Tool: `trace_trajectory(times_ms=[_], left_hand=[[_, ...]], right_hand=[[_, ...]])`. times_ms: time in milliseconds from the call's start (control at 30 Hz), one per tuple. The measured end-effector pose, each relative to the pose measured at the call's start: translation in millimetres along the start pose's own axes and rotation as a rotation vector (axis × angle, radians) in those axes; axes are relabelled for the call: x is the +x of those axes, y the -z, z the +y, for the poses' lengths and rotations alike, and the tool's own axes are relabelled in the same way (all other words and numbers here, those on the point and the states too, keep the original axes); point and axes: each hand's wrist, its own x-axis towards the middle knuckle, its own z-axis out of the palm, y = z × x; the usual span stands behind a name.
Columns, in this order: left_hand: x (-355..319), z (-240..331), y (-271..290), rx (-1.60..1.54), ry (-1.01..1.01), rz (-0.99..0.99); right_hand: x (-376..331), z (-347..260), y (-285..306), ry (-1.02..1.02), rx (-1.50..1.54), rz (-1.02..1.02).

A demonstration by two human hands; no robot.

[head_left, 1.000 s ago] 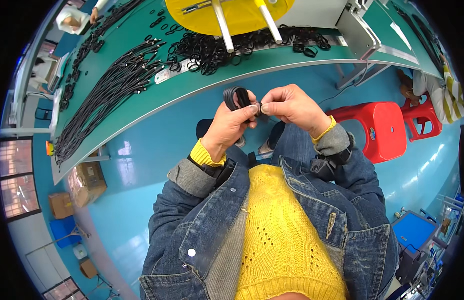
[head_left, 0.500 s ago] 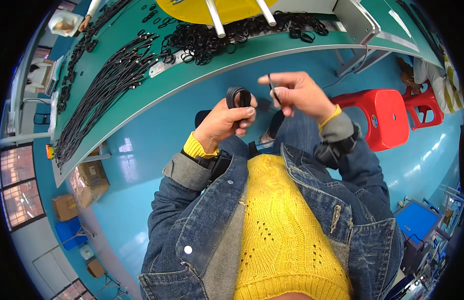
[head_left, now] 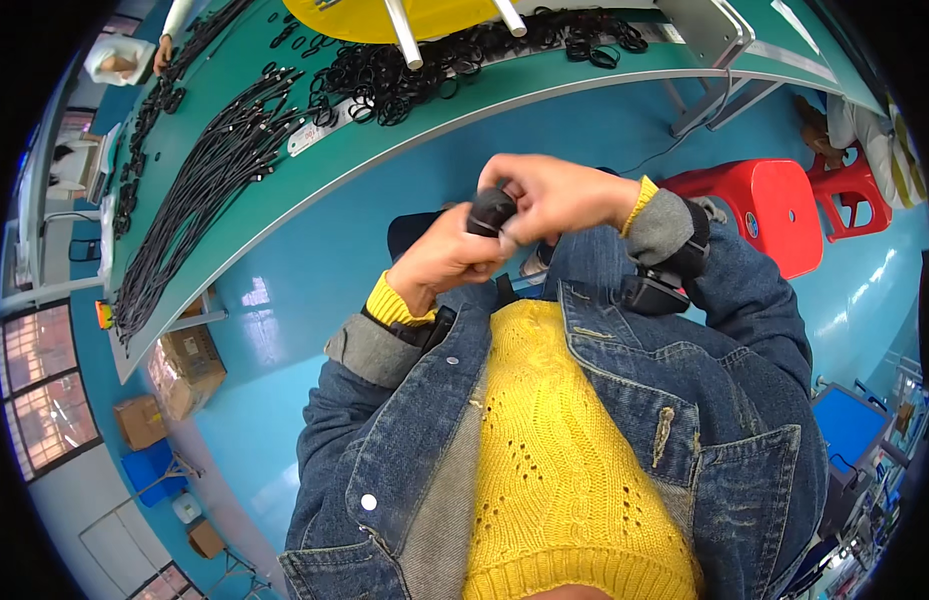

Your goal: Winding black cables onto a manual winding machine at a production workbench.

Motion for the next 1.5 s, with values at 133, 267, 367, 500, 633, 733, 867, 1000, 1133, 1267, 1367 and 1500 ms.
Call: trace_trajectory(times_ms=[133, 267, 367, 500, 633, 733, 867, 1000, 1133, 1267, 1367, 1500], left_hand=[[-2, -11, 13, -0.593, -0.168, -0.189], [5, -14, 25, -0.897, -0.129, -0.341], [6, -17, 28, -0.923, -0.111, -0.351], [4, -21, 28, -0.902, -0.137, -0.306], [2, -22, 28, -0.881, -0.126, -0.302], [0, -21, 26, -0.843, -0.129, -0.342], [-2, -18, 17, -0.609, -0.088, -0.218], [2, -15, 1, -0.122, -0.027, 0.058], [9, -13, -7, 0.18, -0.032, 0.173], [12, -17, -1, 0.324, -0.009, 0.207], [7, -21, 9, 0.056, 0.133, 0.17], [0, -20, 18, -0.745, 0.15, 0.037]], right_hand=[[-6, 28, -16, -0.151, 0.74, 0.275], [-10, 43, -13, -0.168, 0.894, 0.393], [-10, 45, -6, -0.149, 0.882, 0.404], [-10, 41, -2, -0.133, 0.853, 0.398], [-10, 32, -2, -0.13, 0.762, 0.391], [-9, 19, -1, -0.133, 0.608, 0.399], [0, 0, 3, -0.169, 0.094, 0.318], [16, -9, -2, -0.075, -0.291, 0.199], [23, -2, -13, -0.144, -0.672, 0.187], [28, 9, -24, 0.04, -0.646, 0.337], [29, 11, -24, -0.122, -0.473, 0.3], [21, 15, -13, -0.256, 0.314, 0.316]])
